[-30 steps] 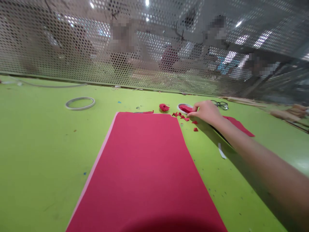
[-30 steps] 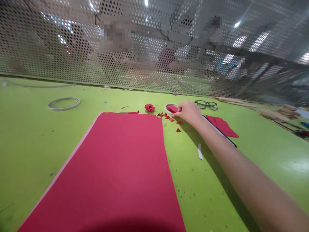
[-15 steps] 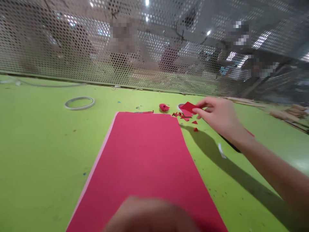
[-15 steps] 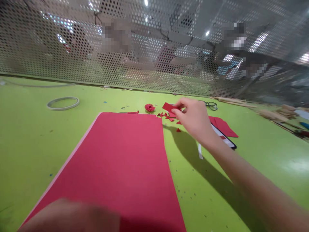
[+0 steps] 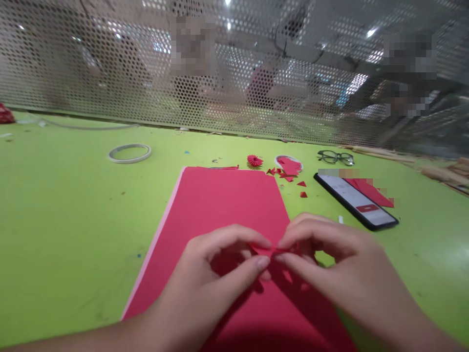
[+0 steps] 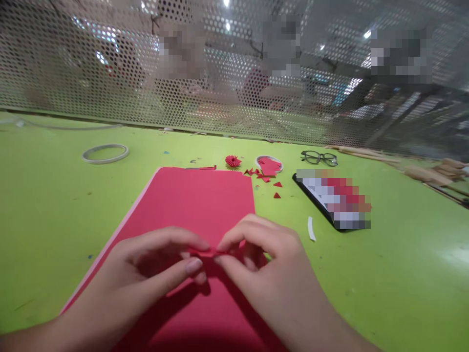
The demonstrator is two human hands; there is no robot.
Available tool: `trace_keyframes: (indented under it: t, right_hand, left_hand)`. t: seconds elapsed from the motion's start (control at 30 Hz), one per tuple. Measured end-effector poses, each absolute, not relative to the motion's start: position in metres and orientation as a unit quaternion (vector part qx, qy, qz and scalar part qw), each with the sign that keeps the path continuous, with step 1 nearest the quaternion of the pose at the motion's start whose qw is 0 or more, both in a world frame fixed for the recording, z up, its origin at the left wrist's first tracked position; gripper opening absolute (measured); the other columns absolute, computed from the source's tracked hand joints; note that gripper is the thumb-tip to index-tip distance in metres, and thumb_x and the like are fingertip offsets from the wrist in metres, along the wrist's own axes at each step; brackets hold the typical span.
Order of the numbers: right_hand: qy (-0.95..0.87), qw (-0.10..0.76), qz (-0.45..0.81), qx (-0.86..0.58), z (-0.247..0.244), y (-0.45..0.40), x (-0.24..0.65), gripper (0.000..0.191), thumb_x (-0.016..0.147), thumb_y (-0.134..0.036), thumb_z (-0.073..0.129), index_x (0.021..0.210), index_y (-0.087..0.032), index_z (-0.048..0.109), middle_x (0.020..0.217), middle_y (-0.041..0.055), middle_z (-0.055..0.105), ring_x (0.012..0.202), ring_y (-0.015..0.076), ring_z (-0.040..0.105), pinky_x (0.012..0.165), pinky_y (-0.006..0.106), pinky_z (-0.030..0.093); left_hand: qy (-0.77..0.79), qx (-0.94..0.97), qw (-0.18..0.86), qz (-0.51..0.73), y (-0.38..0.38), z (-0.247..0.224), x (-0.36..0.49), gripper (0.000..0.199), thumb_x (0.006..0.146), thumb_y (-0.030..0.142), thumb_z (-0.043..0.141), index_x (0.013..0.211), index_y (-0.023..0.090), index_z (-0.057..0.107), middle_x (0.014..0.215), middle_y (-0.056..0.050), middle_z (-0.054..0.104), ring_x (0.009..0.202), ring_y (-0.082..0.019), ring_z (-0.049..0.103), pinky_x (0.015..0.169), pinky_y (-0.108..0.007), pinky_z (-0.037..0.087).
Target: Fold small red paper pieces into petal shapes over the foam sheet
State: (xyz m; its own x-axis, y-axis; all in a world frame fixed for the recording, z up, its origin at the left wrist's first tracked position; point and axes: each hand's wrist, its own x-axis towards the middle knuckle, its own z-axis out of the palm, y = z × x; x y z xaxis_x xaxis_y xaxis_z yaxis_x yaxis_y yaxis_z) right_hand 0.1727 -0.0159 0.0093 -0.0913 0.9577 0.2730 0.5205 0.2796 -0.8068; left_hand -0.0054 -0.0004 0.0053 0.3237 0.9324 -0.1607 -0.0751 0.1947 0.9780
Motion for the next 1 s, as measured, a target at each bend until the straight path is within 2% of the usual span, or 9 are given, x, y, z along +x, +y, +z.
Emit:
trace_keyframes:
  t: [0.17, 0.27, 0.33, 0.4, 0.5, 0.67, 0.8, 0.93, 1.0]
  right_hand:
    - [-0.723, 0.423, 0.234, -0.493, 0.003, -0.020, 0.170, 0.015, 0.078, -0.016, 0.072, 0.071, -0.029, 0.076, 0.075, 0.0005, 0.070, 0.067, 0.0170, 0.068, 0.061, 0.026, 0.054]
    - [-0.688, 0.411, 0.264, -0.537, -0.003, -0.020, 0.171, 0.014, 0.077, -0.022, 0.073, 0.065, -0.029, 0.071, 0.101, 0.0018, 0.076, 0.095, 0.0223, 0.072, 0.083, 0.031, 0.056]
    - [-0.659, 0.405, 0.313, -0.551, -0.007, -0.020, 0.171, 0.014, 0.077, -0.025, 0.073, 0.064, -0.029, 0.068, 0.106, 0.0005, 0.078, 0.103, 0.0232, 0.072, 0.088, 0.032, 0.055]
    - [-0.641, 0.413, 0.346, -0.546, -0.008, -0.021, 0.171, 0.014, 0.078, -0.026, 0.072, 0.065, -0.028, 0.067, 0.091, -0.0009, 0.080, 0.092, 0.0209, 0.074, 0.081, 0.029, 0.056]
    - [-0.622, 0.435, 0.346, -0.553, -0.005, -0.025, 0.168, 0.013, 0.078, -0.026, 0.071, 0.066, -0.028, 0.068, 0.071, -0.0030, 0.076, 0.071, 0.0171, 0.071, 0.068, 0.024, 0.056]
    - [-0.571, 0.441, 0.340, -0.603, 0.002, -0.031, 0.163, 0.010, 0.073, -0.027, 0.072, 0.063, -0.027, 0.069, 0.066, -0.0012, 0.075, 0.063, 0.0185, 0.069, 0.059, 0.026, 0.057]
    - [-0.566, 0.446, 0.345, -0.602, 0.002, -0.032, 0.162, 0.011, 0.075, -0.029, 0.072, 0.064, -0.028, 0.068, 0.061, -0.0037, 0.071, 0.056, 0.0155, 0.067, 0.055, 0.023, 0.056]
    - [-0.590, 0.442, 0.336, -0.586, -0.002, -0.030, 0.168, 0.013, 0.079, -0.029, 0.069, 0.066, -0.028, 0.066, 0.065, -0.0024, 0.072, 0.061, 0.0170, 0.069, 0.054, 0.023, 0.056]
    - [-0.618, 0.441, 0.309, -0.573, -0.006, -0.029, 0.171, 0.015, 0.081, -0.030, 0.068, 0.066, -0.028, 0.065, 0.082, 0.0005, 0.077, 0.079, 0.0204, 0.073, 0.067, 0.027, 0.059]
  left_hand:
    - [0.458, 0.543, 0.568, 0.415, 0.006, 0.009, -0.002, 0.022, 0.076, 0.035, 0.076, 0.092, 0.020, 0.076, 0.056, -0.001, 0.071, 0.068, -0.024, 0.072, 0.066, -0.031, 0.058]
    - [0.464, 0.567, 0.544, 0.410, 0.007, 0.005, -0.003, 0.015, 0.076, 0.033, 0.076, 0.085, 0.021, 0.077, 0.058, -0.002, 0.072, 0.071, -0.024, 0.072, 0.067, -0.031, 0.058]
    - [0.465, 0.579, 0.532, 0.406, 0.005, 0.001, -0.005, 0.009, 0.076, 0.030, 0.075, 0.078, 0.021, 0.077, 0.061, -0.002, 0.073, 0.071, -0.024, 0.072, 0.066, -0.030, 0.058]
    - [0.461, 0.589, 0.525, 0.406, 0.002, -0.002, -0.007, 0.005, 0.075, 0.024, 0.075, 0.071, 0.021, 0.076, 0.063, -0.001, 0.075, 0.069, -0.021, 0.071, 0.066, -0.027, 0.057]
    - [0.454, 0.593, 0.516, 0.419, 0.000, -0.006, -0.009, 0.012, 0.072, 0.016, 0.075, 0.062, 0.022, 0.073, 0.066, 0.001, 0.077, 0.066, -0.016, 0.069, 0.065, -0.022, 0.055]
    - [0.469, 0.574, 0.508, 0.438, -0.002, -0.006, -0.010, 0.017, 0.067, 0.015, 0.080, 0.056, 0.022, 0.068, 0.063, 0.002, 0.074, 0.064, -0.016, 0.068, 0.063, -0.021, 0.054]
    - [0.468, 0.570, 0.523, 0.427, -0.001, -0.004, -0.011, 0.020, 0.065, 0.015, 0.082, 0.055, 0.022, 0.066, 0.060, 0.003, 0.070, 0.061, -0.015, 0.066, 0.061, -0.021, 0.053]
    - [0.441, 0.626, 0.479, 0.429, 0.001, -0.007, -0.012, 0.011, 0.070, 0.015, 0.078, 0.061, 0.021, 0.074, 0.078, -0.001, 0.073, 0.076, -0.017, 0.068, 0.070, -0.021, 0.053]
    - [0.443, 0.630, 0.474, 0.427, 0.002, -0.009, -0.012, 0.015, 0.074, 0.017, 0.075, 0.060, 0.022, 0.073, 0.078, 0.000, 0.073, 0.075, -0.016, 0.067, 0.069, -0.020, 0.052]
